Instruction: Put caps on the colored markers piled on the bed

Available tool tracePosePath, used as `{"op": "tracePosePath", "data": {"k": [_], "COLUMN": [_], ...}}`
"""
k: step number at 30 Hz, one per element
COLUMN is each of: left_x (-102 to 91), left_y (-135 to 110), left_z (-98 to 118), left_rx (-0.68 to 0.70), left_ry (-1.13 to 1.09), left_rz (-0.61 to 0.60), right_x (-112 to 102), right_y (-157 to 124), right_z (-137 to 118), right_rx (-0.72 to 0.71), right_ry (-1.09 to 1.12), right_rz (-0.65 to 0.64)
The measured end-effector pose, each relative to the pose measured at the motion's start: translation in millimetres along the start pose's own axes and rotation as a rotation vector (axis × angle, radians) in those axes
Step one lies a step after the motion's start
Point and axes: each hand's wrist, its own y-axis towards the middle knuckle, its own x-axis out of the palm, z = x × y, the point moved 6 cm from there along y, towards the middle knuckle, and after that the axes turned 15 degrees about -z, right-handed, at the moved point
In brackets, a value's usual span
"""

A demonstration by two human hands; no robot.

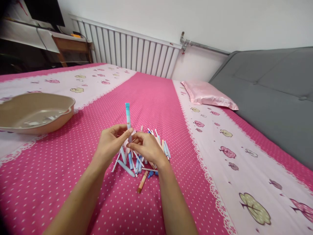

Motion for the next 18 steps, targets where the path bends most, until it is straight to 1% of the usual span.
{"op": "tracePosePath", "data": {"k": [3,6,9,12,14,16,18], "left_x": [-3.6,-4.0,-4.1,-4.5,-3.4,-1.1,0.5], "left_y": [0.0,0.1,-0.3,-0.9,-0.8,-0.3,0.1], "left_z": [1.6,3.7,4.3,4.2,3.6,2.7,2.2], "left_rx": [0.037,0.083,0.075,0.057,0.043,0.028,0.018], "left_ry": [-0.048,-0.133,-0.167,-0.166,-0.146,-0.102,-0.036], "left_rz": [0.042,0.034,0.035,0.041,0.026,-0.01,-0.032], "right_x": [1.0,2.7,2.5,0.9,-0.7,-5.6,-14.5], "right_y": [-1.5,-2.1,-1.8,-1.6,-1.6,-2.3,-4.4], "right_z": [-1.3,-3.9,-3.5,0.1,1.7,2.6,4.5], "right_rx": [0.017,0.011,0.015,0.045,0.051,0.047,0.049], "right_ry": [-0.054,-0.061,-0.039,0.014,0.066,0.096,0.085], "right_rz": [-0.031,-0.058,-0.049,-0.016,0.012,0.076,0.176]}}
